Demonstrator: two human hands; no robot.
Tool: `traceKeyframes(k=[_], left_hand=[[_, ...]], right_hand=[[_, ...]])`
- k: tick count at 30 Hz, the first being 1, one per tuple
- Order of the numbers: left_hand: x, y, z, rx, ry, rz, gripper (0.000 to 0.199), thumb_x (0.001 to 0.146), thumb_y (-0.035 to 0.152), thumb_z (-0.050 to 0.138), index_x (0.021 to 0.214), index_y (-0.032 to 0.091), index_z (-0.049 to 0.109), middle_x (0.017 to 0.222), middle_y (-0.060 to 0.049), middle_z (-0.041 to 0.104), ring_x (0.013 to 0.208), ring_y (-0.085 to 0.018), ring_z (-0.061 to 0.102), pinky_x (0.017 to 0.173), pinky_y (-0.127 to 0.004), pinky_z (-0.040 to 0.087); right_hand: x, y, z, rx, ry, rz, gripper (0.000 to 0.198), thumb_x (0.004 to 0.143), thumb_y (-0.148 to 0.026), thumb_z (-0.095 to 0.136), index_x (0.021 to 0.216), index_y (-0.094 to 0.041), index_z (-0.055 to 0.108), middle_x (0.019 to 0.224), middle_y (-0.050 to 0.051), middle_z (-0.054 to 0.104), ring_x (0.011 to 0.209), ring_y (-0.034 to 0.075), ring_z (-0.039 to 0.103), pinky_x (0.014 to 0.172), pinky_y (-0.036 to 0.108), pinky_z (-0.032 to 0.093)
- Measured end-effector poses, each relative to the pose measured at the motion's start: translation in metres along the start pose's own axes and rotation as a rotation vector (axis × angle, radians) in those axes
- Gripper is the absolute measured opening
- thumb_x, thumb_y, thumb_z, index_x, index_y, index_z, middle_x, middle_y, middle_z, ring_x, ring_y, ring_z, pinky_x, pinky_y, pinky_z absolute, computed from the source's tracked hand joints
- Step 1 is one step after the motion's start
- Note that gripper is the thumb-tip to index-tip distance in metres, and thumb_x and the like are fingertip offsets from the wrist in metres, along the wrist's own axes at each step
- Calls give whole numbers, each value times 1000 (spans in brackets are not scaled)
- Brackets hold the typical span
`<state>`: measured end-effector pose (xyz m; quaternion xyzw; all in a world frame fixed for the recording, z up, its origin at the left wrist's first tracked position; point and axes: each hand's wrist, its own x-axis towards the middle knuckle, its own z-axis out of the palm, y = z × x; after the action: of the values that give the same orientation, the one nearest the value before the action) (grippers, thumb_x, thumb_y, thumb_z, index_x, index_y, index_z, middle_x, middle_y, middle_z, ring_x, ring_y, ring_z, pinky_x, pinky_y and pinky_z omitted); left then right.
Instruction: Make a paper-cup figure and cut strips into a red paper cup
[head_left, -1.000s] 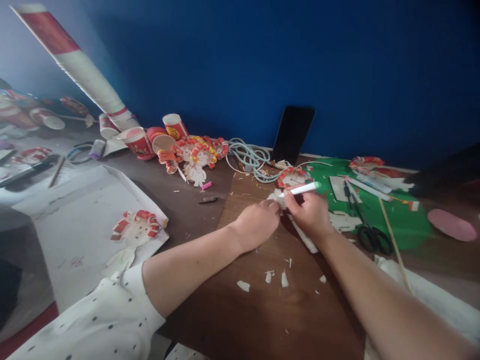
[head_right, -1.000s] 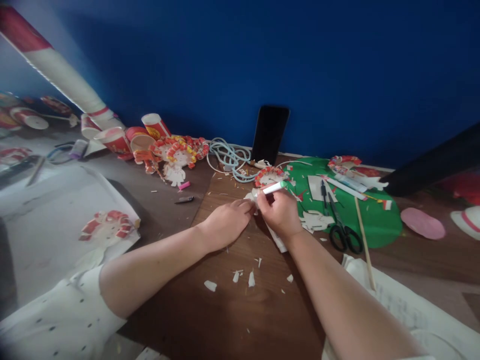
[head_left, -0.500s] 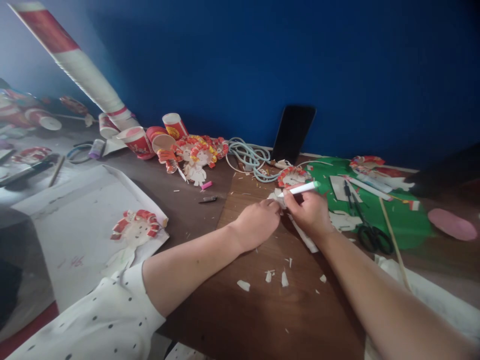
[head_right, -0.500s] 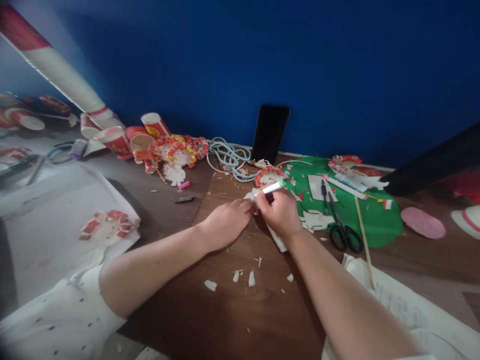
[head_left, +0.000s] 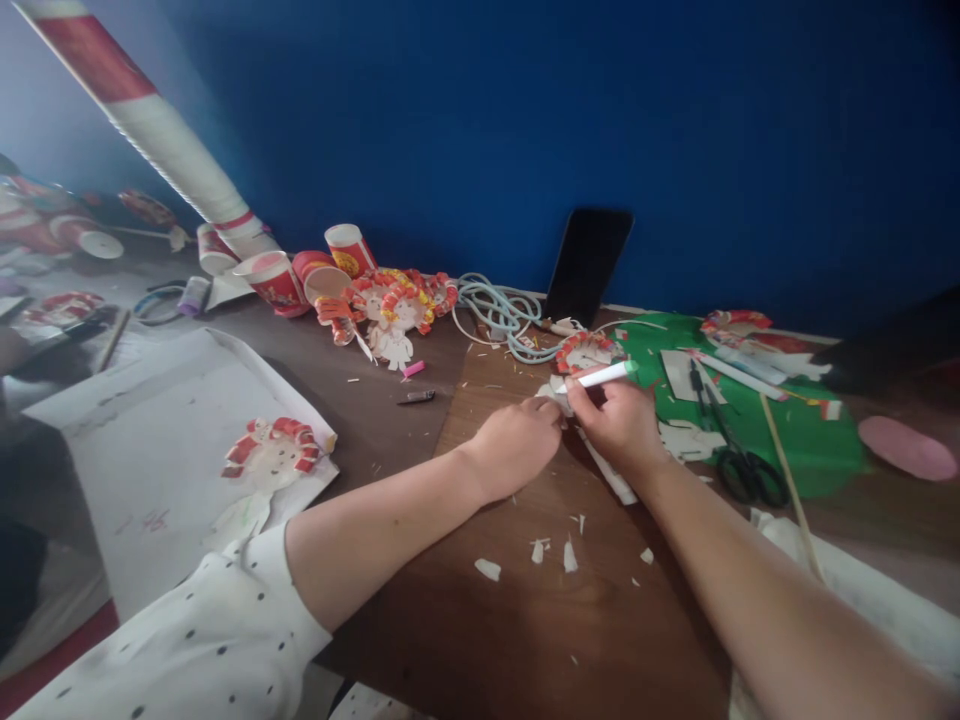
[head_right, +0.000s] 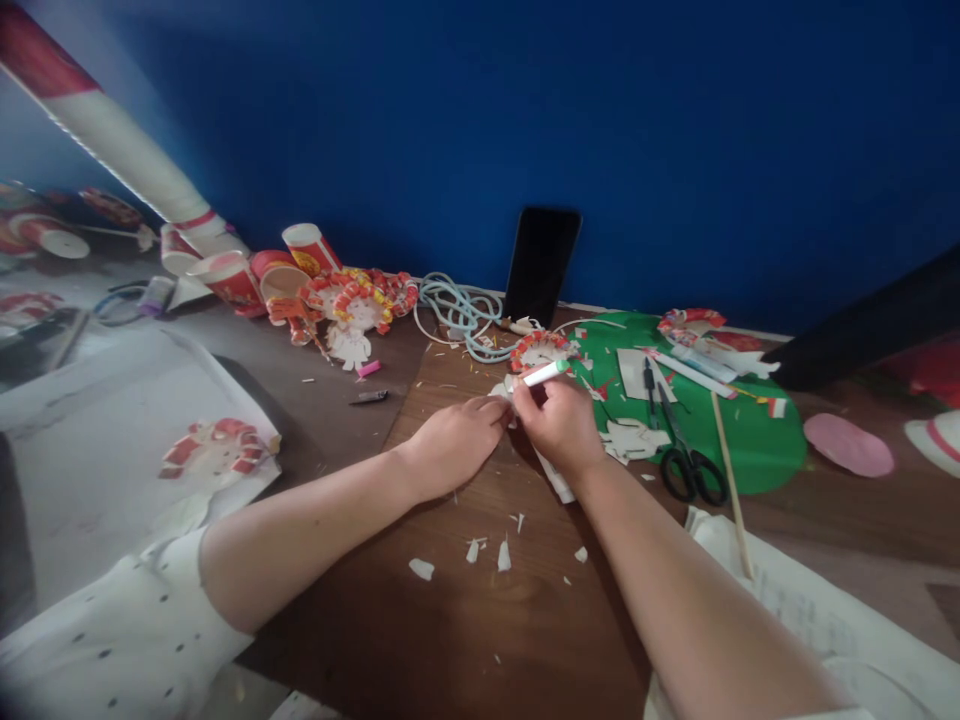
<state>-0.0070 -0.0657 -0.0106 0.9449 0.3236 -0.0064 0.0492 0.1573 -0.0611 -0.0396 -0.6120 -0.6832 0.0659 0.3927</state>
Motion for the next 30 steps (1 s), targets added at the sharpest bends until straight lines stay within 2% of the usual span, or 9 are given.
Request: traceKeyframes(k=[16, 30], left_hand=[[0, 0, 1, 6, 5, -3, 24, 89, 11, 39, 104, 10, 57, 114, -13, 57, 104, -24, 56, 79, -33, 52], [0, -1, 3, 6, 20, 7, 24, 89, 11, 40, 104, 9, 58, 114, -14, 57, 105, -23, 56, 81, -33, 52]], right_hand=[[1, -1, -1, -27, -13, 6, 25, 85, -36, 52, 86, -17, 68, 81, 8, 72, 78, 22, 67, 75, 32, 49], [2, -5, -2, -51, -30, 43, 29, 84, -40, 51, 75, -17, 66, 72, 9, 69, 68, 22, 64, 69, 32, 47]])
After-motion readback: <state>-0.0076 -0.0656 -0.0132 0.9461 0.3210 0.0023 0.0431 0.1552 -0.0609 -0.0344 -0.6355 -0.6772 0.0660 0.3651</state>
